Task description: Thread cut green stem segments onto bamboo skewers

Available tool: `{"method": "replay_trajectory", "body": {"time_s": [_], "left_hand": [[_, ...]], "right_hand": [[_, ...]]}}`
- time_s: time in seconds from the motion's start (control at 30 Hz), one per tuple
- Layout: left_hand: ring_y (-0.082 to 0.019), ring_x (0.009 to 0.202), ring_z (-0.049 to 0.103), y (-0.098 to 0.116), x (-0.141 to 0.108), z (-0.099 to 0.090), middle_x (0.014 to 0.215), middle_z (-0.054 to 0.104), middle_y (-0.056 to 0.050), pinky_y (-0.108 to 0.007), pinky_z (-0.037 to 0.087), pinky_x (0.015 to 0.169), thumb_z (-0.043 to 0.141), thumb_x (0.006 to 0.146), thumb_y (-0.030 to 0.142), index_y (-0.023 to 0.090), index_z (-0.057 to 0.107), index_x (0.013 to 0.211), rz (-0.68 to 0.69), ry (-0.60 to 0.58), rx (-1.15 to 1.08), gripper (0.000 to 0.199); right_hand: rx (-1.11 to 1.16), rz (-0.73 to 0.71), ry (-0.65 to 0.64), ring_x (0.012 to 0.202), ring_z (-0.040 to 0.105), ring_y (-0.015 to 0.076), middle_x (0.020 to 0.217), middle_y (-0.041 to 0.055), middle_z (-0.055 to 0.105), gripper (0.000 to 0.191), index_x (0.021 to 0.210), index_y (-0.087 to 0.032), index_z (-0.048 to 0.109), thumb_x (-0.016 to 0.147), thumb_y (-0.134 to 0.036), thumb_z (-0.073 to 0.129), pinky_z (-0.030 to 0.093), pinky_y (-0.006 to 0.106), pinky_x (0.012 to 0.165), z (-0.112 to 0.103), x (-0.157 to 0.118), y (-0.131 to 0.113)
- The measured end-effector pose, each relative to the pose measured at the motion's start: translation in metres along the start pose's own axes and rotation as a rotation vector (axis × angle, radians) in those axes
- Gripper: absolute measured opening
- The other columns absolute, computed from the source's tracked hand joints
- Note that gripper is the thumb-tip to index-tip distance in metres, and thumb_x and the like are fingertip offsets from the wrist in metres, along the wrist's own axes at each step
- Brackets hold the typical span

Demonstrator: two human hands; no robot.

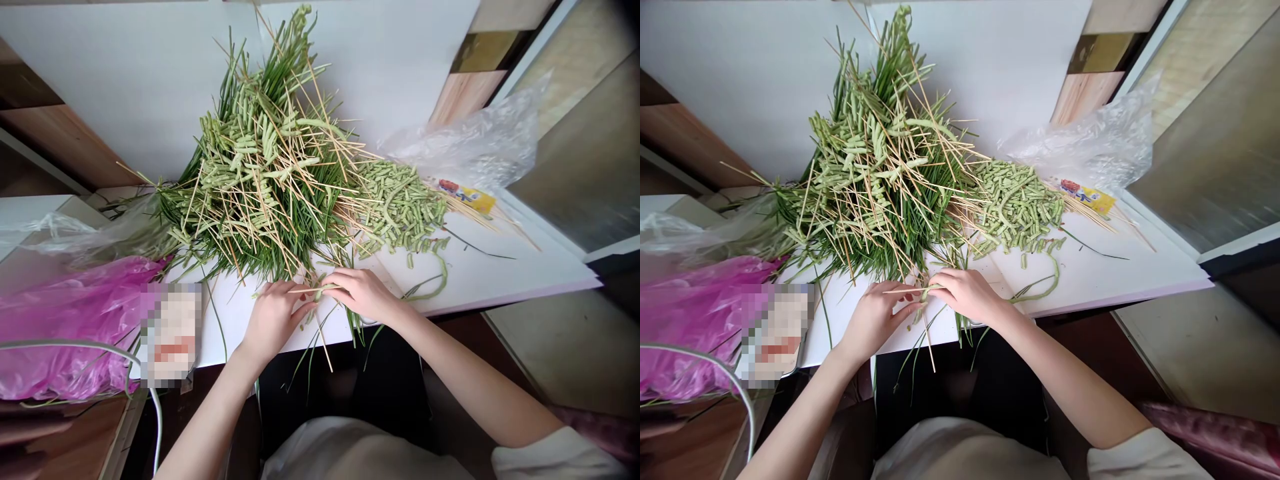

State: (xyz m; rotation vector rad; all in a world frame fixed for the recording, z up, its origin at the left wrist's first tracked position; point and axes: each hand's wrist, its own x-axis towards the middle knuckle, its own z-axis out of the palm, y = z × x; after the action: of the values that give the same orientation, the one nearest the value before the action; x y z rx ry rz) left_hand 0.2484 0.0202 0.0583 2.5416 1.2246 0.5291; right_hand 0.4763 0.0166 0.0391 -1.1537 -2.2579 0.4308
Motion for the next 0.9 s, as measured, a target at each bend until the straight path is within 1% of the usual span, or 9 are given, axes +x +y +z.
{"method": "replay_trajectory", "body": {"time_s": [0.13,0.27,0.4,0.47,0.53,0.63,0.7,0.8,0.9], "left_hand": [[-0.023,0.083,0.07,0.004,0.002,0.003,0.086,0.076,-0.001,-0.042,0.047,0.087,0.07,0.092,0.031,0.021,0.068,0.098,-0.009,0.02,-0.059,0.013],[-0.023,0.082,0.069,0.008,0.005,0.006,0.084,0.076,-0.001,-0.041,0.046,0.086,0.069,0.093,0.032,0.021,0.067,0.103,0.004,0.071,-0.04,0.015],[-0.026,0.085,0.067,0.009,0.008,0.004,0.089,0.076,-0.005,-0.04,0.043,0.08,0.064,0.096,0.03,0.019,0.069,0.099,0.03,0.184,0.14,0.012],[-0.028,0.088,0.064,0.009,0.009,0.002,0.093,0.076,-0.007,-0.042,0.041,0.08,0.061,0.097,0.028,0.019,0.071,0.1,0.085,0.227,0.295,0.014],[-0.029,0.09,0.062,0.009,0.01,0.001,0.097,0.076,-0.009,-0.044,0.04,0.083,0.06,0.097,0.024,0.018,0.072,0.104,0.164,0.233,0.414,0.015],[-0.029,0.091,0.061,0.006,0.012,-0.001,0.1,0.076,-0.01,-0.045,0.038,0.085,0.058,0.098,0.02,0.018,0.072,0.11,0.238,0.198,0.457,0.018],[-0.028,0.087,0.061,0.005,0.013,-0.004,0.091,0.076,-0.009,-0.043,0.037,0.082,0.056,0.099,0.022,0.019,0.073,0.108,0.245,0.135,0.411,0.019],[-0.025,0.078,0.06,0.005,0.015,-0.011,0.077,0.073,-0.006,-0.039,0.036,0.076,0.055,0.1,0.025,0.02,0.075,0.1,0.213,-0.001,0.254,0.021],[-0.021,0.075,0.059,0.006,0.014,-0.019,0.071,0.07,-0.004,-0.036,0.038,0.078,0.053,0.101,0.028,0.02,0.074,0.086,0.147,-0.125,-0.026,0.027]], "right_hand": [[0.014,0.037,-0.017,0.074,0.066,0.0187,0.09,0.0041,0.074,0.011,0.101,-0.02,0.07,0.101,-0.022,0.059,0.044,0.027,0.066,-0.001,0.004,-0.003],[0.043,0.073,-0.043,0.078,0.067,0.0185,0.093,0.0041,0.076,0.013,0.102,-0.02,0.07,0.102,-0.02,0.057,0.042,0.026,0.067,-0.005,0.009,-0.008],[0.062,0.108,-0.098,0.064,0.061,0.0148,0.072,-0.0008,0.069,0.025,0.087,-0.019,0.07,0.104,-0.021,0.052,0.038,0.024,0.061,-0.013,0.014,-0.01],[0.069,0.105,-0.128,0.056,0.057,0.0124,0.062,-0.0039,0.063,0.032,0.079,-0.019,0.068,0.105,-0.022,0.05,0.037,0.023,0.058,-0.016,0.015,-0.008],[0.067,0.077,-0.143,0.056,0.057,0.0111,0.062,-0.0051,0.062,0.034,0.077,-0.019,0.065,0.106,-0.022,0.048,0.038,0.021,0.057,-0.018,0.014,-0.004],[0.019,-0.004,-0.137,0.059,0.06,0.0104,0.067,-0.005,0.065,0.031,0.079,-0.018,0.064,0.106,-0.022,0.049,0.04,0.02,0.058,-0.017,0.012,0.002],[-0.052,-0.077,-0.109,0.059,0.059,0.0104,0.068,-0.0048,0.065,0.028,0.082,-0.019,0.065,0.105,-0.023,0.051,0.038,0.02,0.056,-0.016,0.01,0.006],[-0.195,-0.205,-0.036,0.055,0.054,0.0111,0.066,-0.0037,0.064,0.026,0.082,-0.018,0.066,0.104,-0.025,0.054,0.034,0.024,0.052,-0.017,0.006,0.01],[-0.344,-0.369,0.047,0.054,0.05,0.0126,0.062,-0.0022,0.06,0.032,0.075,-0.017,0.064,0.104,-0.024,0.053,0.031,0.028,0.051,-0.021,0.0,0.008]]}}
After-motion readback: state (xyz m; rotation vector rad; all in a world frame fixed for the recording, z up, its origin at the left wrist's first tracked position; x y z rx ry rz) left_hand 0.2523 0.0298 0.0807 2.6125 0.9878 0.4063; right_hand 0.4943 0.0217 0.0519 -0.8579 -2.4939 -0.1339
